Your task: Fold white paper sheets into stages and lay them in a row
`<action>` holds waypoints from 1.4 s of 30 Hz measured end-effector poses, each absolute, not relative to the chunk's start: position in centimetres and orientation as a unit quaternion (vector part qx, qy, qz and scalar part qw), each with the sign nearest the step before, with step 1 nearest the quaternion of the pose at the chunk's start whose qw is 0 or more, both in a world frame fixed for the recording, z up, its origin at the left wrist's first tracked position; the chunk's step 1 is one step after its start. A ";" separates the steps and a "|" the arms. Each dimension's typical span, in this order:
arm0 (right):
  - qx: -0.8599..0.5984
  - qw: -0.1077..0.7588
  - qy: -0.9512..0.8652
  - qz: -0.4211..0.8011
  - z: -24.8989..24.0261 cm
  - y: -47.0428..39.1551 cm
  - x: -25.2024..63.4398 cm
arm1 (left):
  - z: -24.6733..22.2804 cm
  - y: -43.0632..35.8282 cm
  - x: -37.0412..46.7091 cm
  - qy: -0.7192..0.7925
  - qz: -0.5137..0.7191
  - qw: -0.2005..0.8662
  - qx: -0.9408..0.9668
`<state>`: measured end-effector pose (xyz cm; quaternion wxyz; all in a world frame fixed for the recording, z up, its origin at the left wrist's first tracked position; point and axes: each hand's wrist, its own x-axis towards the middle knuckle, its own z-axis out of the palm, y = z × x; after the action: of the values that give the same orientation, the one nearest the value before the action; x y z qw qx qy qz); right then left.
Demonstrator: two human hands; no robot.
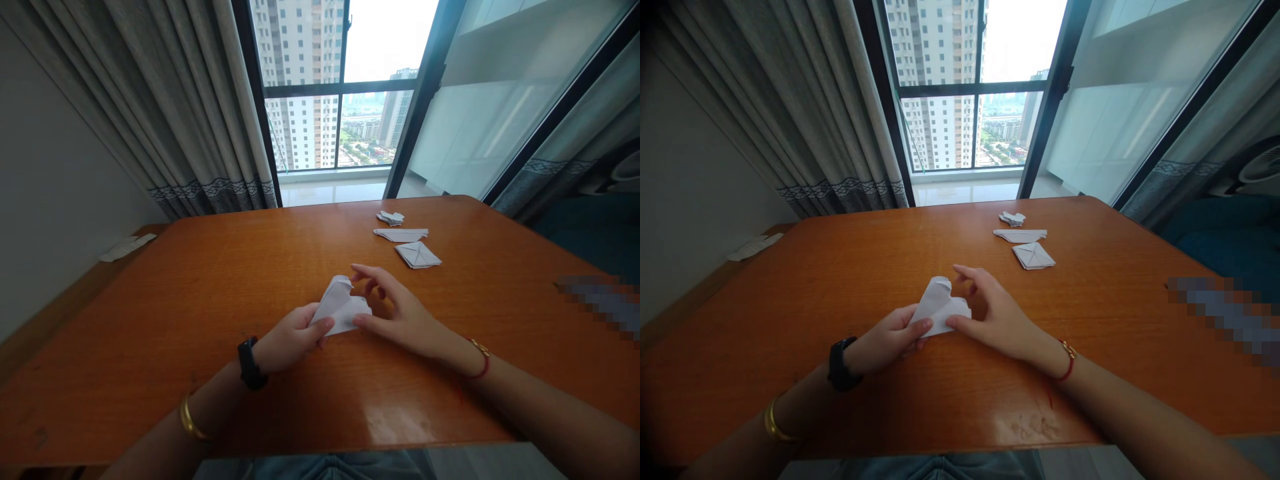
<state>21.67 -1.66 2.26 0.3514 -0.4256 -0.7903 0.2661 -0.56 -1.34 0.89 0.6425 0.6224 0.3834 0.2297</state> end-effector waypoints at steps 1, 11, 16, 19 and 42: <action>-0.446 0.328 -0.776 0.303 2.1 -1.6 21.5 | 1.0 -1.4 -0.6 0.385 0.223 0.597 0.668; -0.527 0.260 -0.781 0.211 0.4 0.2 22.1 | 0.5 0.2 -1.9 0.475 0.258 0.200 0.817; -0.503 0.242 -0.804 0.206 0.0 0.3 21.7 | -0.1 0.2 -1.6 0.469 0.237 0.210 0.824; -0.497 0.261 -0.791 0.243 0.1 0.1 21.5 | 0.3 0.0 -1.4 0.479 0.256 0.210 0.813; -0.432 0.377 -0.629 0.525 0.8 -0.3 21.1 | 1.0 -0.8 -1.6 0.522 0.290 0.175 0.783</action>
<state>21.13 -0.26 0.81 0.3768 -0.4324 -0.6285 0.5253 -1.56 -0.81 1.03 0.1746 0.7833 0.5216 0.2899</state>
